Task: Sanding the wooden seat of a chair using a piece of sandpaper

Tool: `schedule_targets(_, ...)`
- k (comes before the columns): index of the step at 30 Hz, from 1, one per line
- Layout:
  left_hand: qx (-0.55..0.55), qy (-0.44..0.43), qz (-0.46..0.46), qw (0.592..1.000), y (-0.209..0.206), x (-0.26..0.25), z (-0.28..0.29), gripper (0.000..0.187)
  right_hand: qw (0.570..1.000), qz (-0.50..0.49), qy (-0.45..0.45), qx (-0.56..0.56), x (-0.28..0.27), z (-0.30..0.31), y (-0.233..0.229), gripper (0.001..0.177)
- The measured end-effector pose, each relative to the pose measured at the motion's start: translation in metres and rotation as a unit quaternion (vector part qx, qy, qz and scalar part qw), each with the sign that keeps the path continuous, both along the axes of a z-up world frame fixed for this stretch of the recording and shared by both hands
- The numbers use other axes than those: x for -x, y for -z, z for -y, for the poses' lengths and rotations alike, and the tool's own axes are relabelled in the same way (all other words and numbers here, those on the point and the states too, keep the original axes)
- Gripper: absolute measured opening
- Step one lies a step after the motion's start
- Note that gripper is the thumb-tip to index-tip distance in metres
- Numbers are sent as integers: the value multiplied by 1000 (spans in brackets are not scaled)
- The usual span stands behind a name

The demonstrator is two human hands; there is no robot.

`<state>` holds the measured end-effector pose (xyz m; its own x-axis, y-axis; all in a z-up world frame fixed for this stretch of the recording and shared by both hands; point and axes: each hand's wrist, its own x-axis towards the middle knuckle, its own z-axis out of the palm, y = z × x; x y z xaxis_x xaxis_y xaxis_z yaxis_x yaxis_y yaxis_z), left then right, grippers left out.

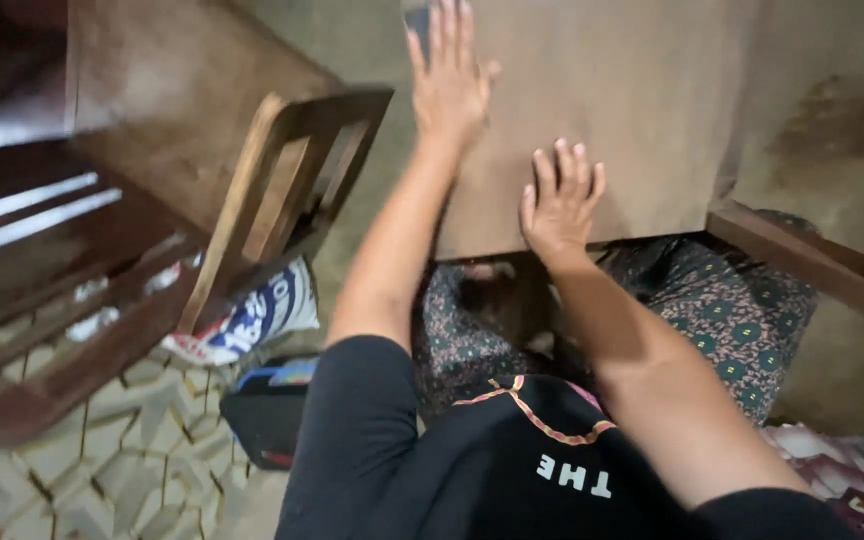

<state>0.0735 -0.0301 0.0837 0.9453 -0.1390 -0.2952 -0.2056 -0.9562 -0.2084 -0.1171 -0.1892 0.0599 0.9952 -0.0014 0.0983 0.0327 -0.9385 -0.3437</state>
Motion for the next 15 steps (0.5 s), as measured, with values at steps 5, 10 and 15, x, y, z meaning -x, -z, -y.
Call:
schedule_targets(5,132,62,130,981,35,-78,-15,67,1000,1,-3,-6,0,-3,-1,49)
schedule_targets(10,64,14,48,997,3,-43,7,74,1000,21,5,-15,-3,0,3,50)
schedule_targets(15,56,29,22,998,-8,101,9,76,999,34,2,-29,0,-5,7,48)
